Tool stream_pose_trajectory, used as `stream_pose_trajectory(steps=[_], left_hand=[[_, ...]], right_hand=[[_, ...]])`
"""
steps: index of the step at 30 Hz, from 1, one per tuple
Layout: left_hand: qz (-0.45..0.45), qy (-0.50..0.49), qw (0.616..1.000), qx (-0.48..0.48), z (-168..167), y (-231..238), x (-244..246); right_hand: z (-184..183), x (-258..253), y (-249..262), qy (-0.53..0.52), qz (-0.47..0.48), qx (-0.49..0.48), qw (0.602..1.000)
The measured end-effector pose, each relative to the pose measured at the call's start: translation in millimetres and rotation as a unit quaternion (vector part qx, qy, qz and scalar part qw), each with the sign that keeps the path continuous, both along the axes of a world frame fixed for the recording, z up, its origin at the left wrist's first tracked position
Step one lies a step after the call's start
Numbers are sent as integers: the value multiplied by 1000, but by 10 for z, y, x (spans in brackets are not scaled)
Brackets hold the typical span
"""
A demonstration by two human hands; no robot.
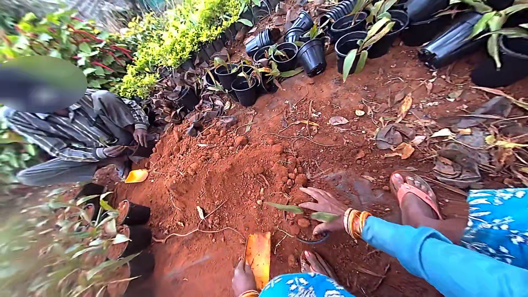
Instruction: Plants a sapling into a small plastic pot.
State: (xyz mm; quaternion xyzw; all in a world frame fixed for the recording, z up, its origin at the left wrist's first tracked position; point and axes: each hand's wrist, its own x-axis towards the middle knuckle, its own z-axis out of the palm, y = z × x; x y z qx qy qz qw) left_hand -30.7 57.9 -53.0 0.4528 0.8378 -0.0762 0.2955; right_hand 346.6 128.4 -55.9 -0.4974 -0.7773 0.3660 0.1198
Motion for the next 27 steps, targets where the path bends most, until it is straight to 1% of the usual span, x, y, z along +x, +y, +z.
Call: stream_pose_trajectory(steps=[2, 4, 7, 9, 10, 12, 13, 14, 16, 17, 20, 22, 24, 26, 27], left_hand=[[33, -2, 999, 32, -110, 80, 13], [59, 3, 998, 37, -128, 343, 76], [91, 21, 994, 57, -192, 1039, 244], [104, 25, 991, 80, -195, 1600, 444], [112, 16, 989, 91, -207, 1865, 555], [132, -14, 985, 111, -312, 2254, 720], [142, -24, 982, 122, -390, 2375, 770], [145, -30, 980, 136, -461, 2432, 782], [136, -50, 976, 165, -551, 2382, 712], [124, -63, 974, 177, -558, 2256, 642], [82, -106, 967, 218, -409, 1781, 438], [54, -118, 962, 242, -169, 1417, 278], [7, -114, 966, 232, 192, 1116, 102], [-67, -71, 979, 181, 640, 935, -7], [-109, -41, 984, 133, 885, 885, -1]], right_hand=[[-40, -47, -27, -5, -25, 16, 1000], [-41, -47, -49, 13, -35, 17, 999], [-267, -17, -100, 52, -49, 123, 990], [-305, -25, -104, 67, -60, 155, 984], [-276, -28, -100, 69, -63, 154, 984], [-111, -82, -112, 87, -76, 108, 987], [-48, -97, -104, 89, -79, 98, 988], [-52, -97, -106, 87, -78, 108, 987], [-272, -31, -114, 59, -59, 176, 981], [-335, -20, -138, 60, -58, 192, 978], [-373, 9, -130, 64, -55, 200, 976], [-352, 18, -146, 60, -53, 191, 978], [-318, 22, -134, 51, -51, 184, 980], [-169, 1, -99, 20, -44, 144, 988], [-94, -15, -85, -1, -37, 107, 994]])
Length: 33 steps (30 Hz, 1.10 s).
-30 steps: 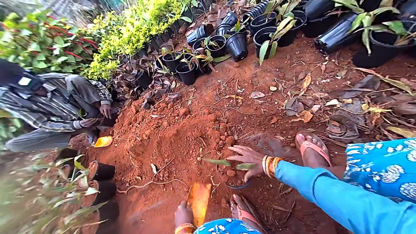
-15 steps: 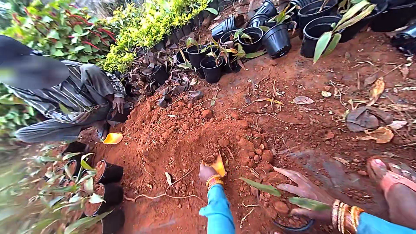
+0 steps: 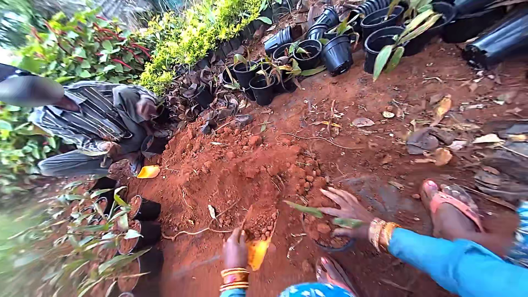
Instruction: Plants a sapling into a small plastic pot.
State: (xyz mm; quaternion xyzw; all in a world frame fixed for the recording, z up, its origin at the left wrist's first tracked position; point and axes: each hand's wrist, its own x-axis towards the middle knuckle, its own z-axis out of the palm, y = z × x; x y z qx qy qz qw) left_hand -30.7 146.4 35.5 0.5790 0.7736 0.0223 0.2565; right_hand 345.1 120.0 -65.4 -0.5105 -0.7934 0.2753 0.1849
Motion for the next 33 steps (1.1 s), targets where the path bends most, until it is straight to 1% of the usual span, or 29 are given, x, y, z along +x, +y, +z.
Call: stream_pose_trajectory(steps=[2, 4, 7, 9, 11, 13, 14, 15, 16, 17, 18, 19, 21, 23, 24, 25, 26, 27, 28, 29, 31, 33], left_hand=[[-84, 78, 990, -88, 408, -63, 148], [-156, 117, 973, -126, 615, -91, 426], [-218, 128, 958, -132, 758, -118, 870], [-235, 132, 953, -138, 758, -92, 990], [-215, 114, 961, -128, 592, -44, 872], [-158, 58, 982, -91, 227, -7, 596], [-115, 31, 991, -67, 22, -27, 487], [-65, 19, 997, -45, -134, -78, 456], [-21, 25, 999, -27, -225, -129, 527], [4, 33, 999, 1, -301, -175, 657], [1, 23, 999, 32, -373, -225, 805], [-30, -5, 997, 67, -454, -284, 963], [-130, -62, 983, 117, -612, -389, 1342], [-207, -59, 964, 154, -763, -476, 1732], [-232, -55, 952, 192, -846, -502, 1851], [-246, -40, 940, 231, -920, -483, 1892], [-249, -20, 936, 247, -948, -424, 1877], [-233, -10, 943, 237, -949, -362, 1828], [-197, -27, 957, 213, -929, -315, 1765], [-146, -65, 965, 209, -912, -275, 1703], [-23, -167, 958, 233, -888, -238, 1602], [77, -264, 934, 227, -898, -296, 1575]], right_hand=[[19, -37, -11, -25, 4, -39, 999], [54, -57, -16, -15, -10, -59, 998], [100, -39, -33, 30, -31, -77, 996], [91, 14, -56, 50, -26, -84, 995], [71, 78, -47, 52, -9, -81, 995], [119, 111, 6, 33, 13, -91, 995], [138, 104, 37, 17, 25, -100, 995], [147, 82, 57, 3, 31, -102, 994], [160, 66, 72, -4, 33, -103, 994], [167, 56, 76, -5, 26, -103, 994], [160, 50, 48, -7, 14, -104, 994], [158, 45, -17, -8, -1, -111, 994], [186, 56, -168, -1, -39, -130, 991], [183, 85, -266, -12, -70, -140, 988], [184, 107, -289, -17, -75, -149, 986], [165, 144, -295, -5, -73, -150, 986], [109, 198, -281, 28, -68, -131, 989], [11, 256, -270, 73, -60, -98, 991], [-103, 303, -263, 122, -59, -61, 989], [-179, 331, -237, 164, -75, -37, 983], [-254, 324, -157, 225, -144, -58, 962], [-239, 243, -97, 247, -202, -126, 939]])
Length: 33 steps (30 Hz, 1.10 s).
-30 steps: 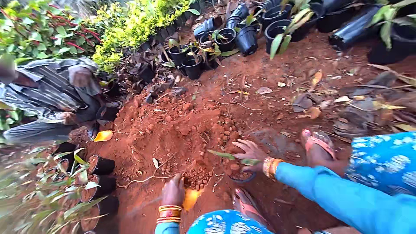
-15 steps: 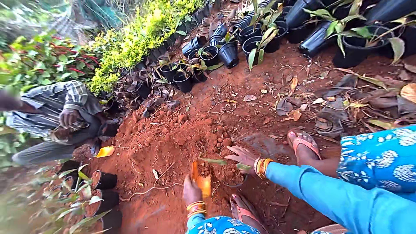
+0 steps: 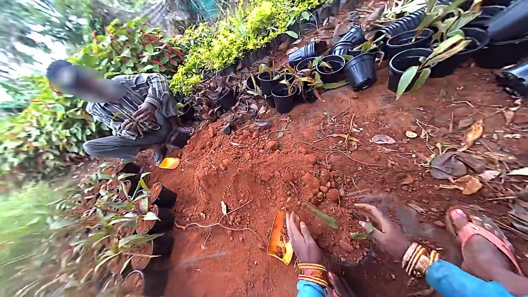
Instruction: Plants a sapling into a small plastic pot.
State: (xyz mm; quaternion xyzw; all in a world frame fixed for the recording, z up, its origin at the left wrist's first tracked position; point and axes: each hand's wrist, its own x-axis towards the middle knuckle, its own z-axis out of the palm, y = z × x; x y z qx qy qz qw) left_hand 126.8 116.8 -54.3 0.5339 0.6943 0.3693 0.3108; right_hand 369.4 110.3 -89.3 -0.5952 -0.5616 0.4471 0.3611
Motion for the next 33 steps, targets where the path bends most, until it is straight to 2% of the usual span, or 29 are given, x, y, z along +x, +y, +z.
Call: stream_pose_trajectory(steps=[2, 5, 8, 9, 10, 11, 12, 13, 14, 15, 16, 17, 19, 20, 22, 23, 26, 28, 30, 32, 33], left_hand=[[0, -89, 996, -33, -71, -127, 66], [-16, -190, 976, -102, -194, -294, 253], [0, -200, 972, -127, -192, -247, 295], [6, -195, 970, -143, -95, -242, 314], [15, -184, 971, -154, 31, -261, 336], [21, -175, 973, -147, 177, -282, 341], [23, -172, 977, -121, 308, -305, 327], [18, -173, 981, -87, 415, -332, 312], [9, -175, 983, -52, 481, -368, 308], [-3, -172, 985, -28, 490, -418, 306], [-13, -161, 986, -29, 431, -465, 297], [-20, -150, 987, -61, 326, -478, 283], [-27, -103, 981, -163, 5, -424, 282], [-27, -68, 977, -201, -98, -399, 320], [-32, -43, 973, -226, 59, -312, 346], [-39, -54, 974, -217, 162, -302, 390], [-43, -100, 986, -127, 320, -463, 439], [-52, -100, 991, -78, 285, -578, 409], [-49, -80, 987, -129, 297, -547, 381], [-42, -71, 959, -271, 600, -444, 425], [-37, -72, 947, -311, 637, -432, 433]], right_hand=[[179, -148, 50, 13, 6, -84, 996], [966, -452, 133, 67, -40, -204, 976], [1405, -580, 233, 123, -89, -261, 954], [1351, -550, 199, 137, -94, -250, 954], [1147, -501, 101, 144, -83, -191, 967], [767, -485, -14, 142, -74, -55, 985], [334, -542, -38, 133, -93, 121, 979], [556, -545, -63, 136, -98, 55, 984], [1075, -553, -62, 125, -110, -70, 984], [1653, -582, -15, 119, -122, -197, 965], [1946, -611, 19, 87, -119, -256, 955], [1893, -629, 3, 47, -112, -237, 964], [1019, -623, -102, -21, -145, -65, 987], [805, -560, -83, -29, -138, -100, 985], [865, -460, 77, -19, -92, -239, 966], [898, -381, 118, -16, -79, -255, 964], [647, -131, 21, -35, -44, -162, 985], [701, -123, -59, -30, -43, -138, 989], [591, -231, -74, -47, -62, -138, 987], [288, -325, -110, -65, -86, -147, 983], [222, -335, -125, -73, -84, -158, 981]])
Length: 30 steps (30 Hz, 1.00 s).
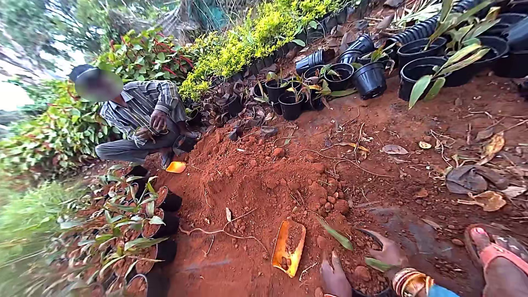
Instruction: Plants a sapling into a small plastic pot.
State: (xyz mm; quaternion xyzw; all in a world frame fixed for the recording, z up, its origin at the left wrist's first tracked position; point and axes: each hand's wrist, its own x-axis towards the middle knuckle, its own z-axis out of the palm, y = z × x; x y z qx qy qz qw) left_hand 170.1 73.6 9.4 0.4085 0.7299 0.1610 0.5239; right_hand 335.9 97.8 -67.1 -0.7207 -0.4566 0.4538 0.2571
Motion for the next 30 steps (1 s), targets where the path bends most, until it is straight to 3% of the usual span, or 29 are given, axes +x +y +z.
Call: stream_pose_trajectory(steps=[3, 6, 10, 12, 17, 20, 23, 25, 27, 30], left_hand=[[-51, -8, 998, 25, -506, -21, -189], [-100, -82, 990, -62, -391, -93, -321], [30, -225, 965, -132, -398, -202, -177], [65, -241, 960, -128, -434, -178, -121], [25, -240, 965, -99, -397, -187, -237], [117, -327, 936, -60, -383, -407, -561], [222, -392, 893, -22, -92, -772, -1052], [316, -377, 870, 24, 149, -905, -1427], [419, -330, 843, 77, 249, -961, -1802], [554, -220, 790, 144, 266, -829, -2419]], right_hand=[[39, 16, 84, 4, 12, -34, 999], [35, 54, 67, -1, 18, -47, 999], [-263, 146, 28, -29, 20, 16, 999], [-248, 151, 41, -62, 27, 13, 998], [-109, 53, 30, -80, 13, 5, 997], [340, -372, -74, 7, 31, 53, 998], [622, -720, -186, 159, 47, 93, 982], [616, -799, -127, 210, 48, 109, 970], [461, -719, -15, 193, 24, 102, 976], [381, -484, 131, 200, -74, 5, 977]])
